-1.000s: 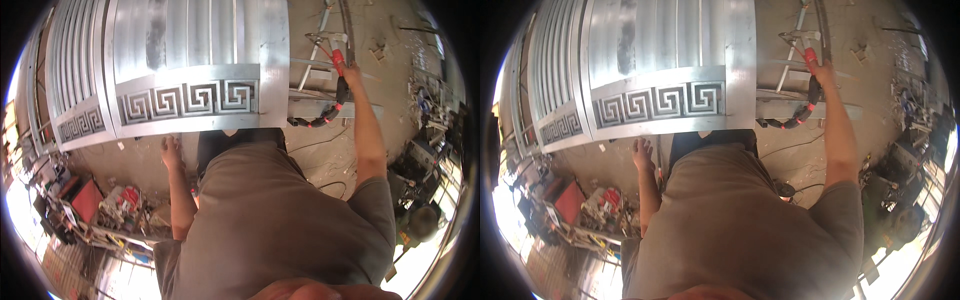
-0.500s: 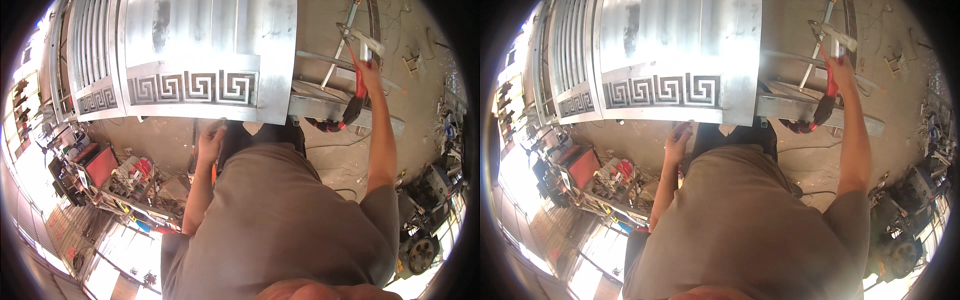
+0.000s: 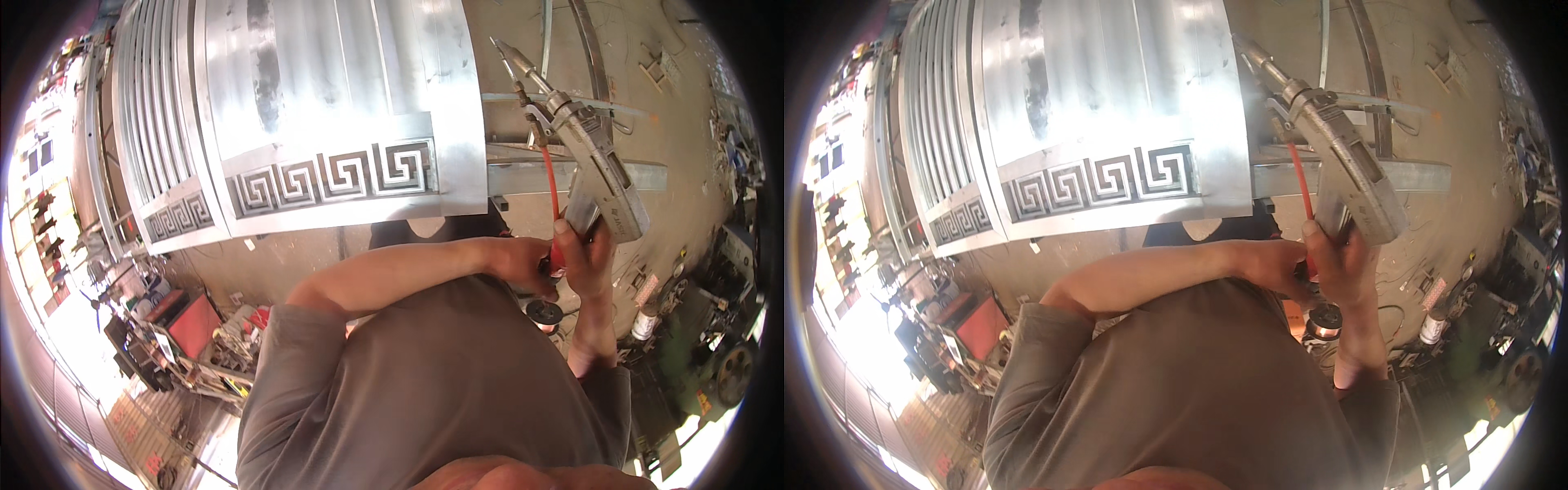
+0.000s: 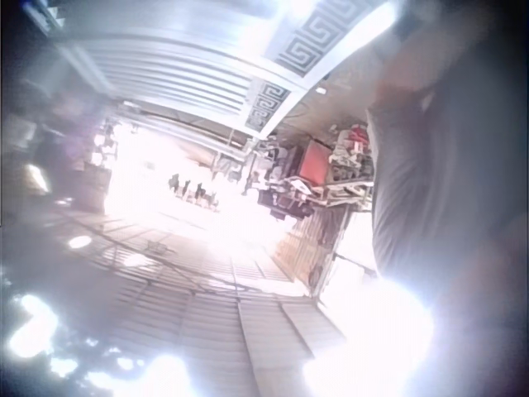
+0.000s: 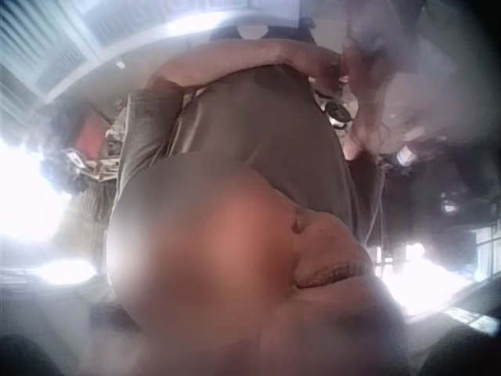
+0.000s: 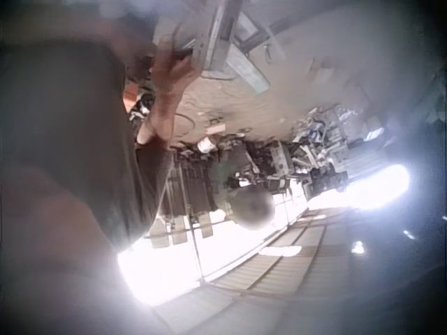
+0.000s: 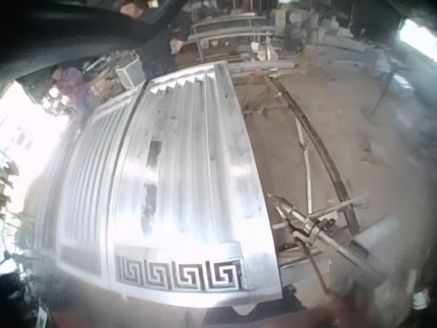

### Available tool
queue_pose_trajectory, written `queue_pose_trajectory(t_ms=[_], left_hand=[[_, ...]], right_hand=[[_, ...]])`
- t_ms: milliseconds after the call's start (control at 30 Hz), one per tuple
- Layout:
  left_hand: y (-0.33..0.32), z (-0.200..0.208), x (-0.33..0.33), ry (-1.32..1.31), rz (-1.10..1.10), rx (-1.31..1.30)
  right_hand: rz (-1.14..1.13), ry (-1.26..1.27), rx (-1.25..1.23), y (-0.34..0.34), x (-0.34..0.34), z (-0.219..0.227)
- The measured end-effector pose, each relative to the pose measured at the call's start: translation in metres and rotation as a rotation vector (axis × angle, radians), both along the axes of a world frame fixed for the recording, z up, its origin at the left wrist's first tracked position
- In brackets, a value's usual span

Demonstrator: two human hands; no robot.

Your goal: The person positions a large metal panel with a Greek key pattern onto a metal frame, then uses a welding torch to secure the panel to the frame. The person adjusts the panel's position multiple times before welding.

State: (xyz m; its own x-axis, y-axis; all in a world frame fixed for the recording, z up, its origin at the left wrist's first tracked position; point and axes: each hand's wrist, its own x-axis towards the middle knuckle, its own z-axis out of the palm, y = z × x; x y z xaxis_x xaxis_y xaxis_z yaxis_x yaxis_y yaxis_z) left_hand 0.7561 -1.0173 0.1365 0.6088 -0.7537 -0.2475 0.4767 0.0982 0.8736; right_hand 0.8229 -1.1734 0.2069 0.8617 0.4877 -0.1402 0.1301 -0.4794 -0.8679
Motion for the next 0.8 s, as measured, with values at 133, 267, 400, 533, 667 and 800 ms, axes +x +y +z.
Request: queue_pose_trajectory(t_ms=[133,267,400,533,667,800], left_hand=[[0.02,-0.008,-0.044,-0.024,0.077,-0.04],[0.046,-0.01,-0.096,0.007,-0.022,-0.125],[0.074,-0.007,-0.127,0.083,-0.085,-0.158],[0.091,-0.011,-0.151,0.176,-0.069,-0.18],[0.092,-0.023,-0.156,0.087,0.041,0.038],[0.091,-0.013,-0.136,-0.347,0.281,0.292]], right_hand=[[-0.033,-0.016,-0.107,0.043,-0.037,0.019],[-0.133,-0.006,-0.082,0.086,-0.083,0.023],[-0.211,0.069,-0.177,0.118,-0.121,0.025],[-0.227,-0.083,-0.168,0.135,-0.144,0.026],[-0.225,-0.115,-0.208,0.141,-0.153,0.022],[-0.27,-0.306,-0.111,0.121,-0.161,0.022]])
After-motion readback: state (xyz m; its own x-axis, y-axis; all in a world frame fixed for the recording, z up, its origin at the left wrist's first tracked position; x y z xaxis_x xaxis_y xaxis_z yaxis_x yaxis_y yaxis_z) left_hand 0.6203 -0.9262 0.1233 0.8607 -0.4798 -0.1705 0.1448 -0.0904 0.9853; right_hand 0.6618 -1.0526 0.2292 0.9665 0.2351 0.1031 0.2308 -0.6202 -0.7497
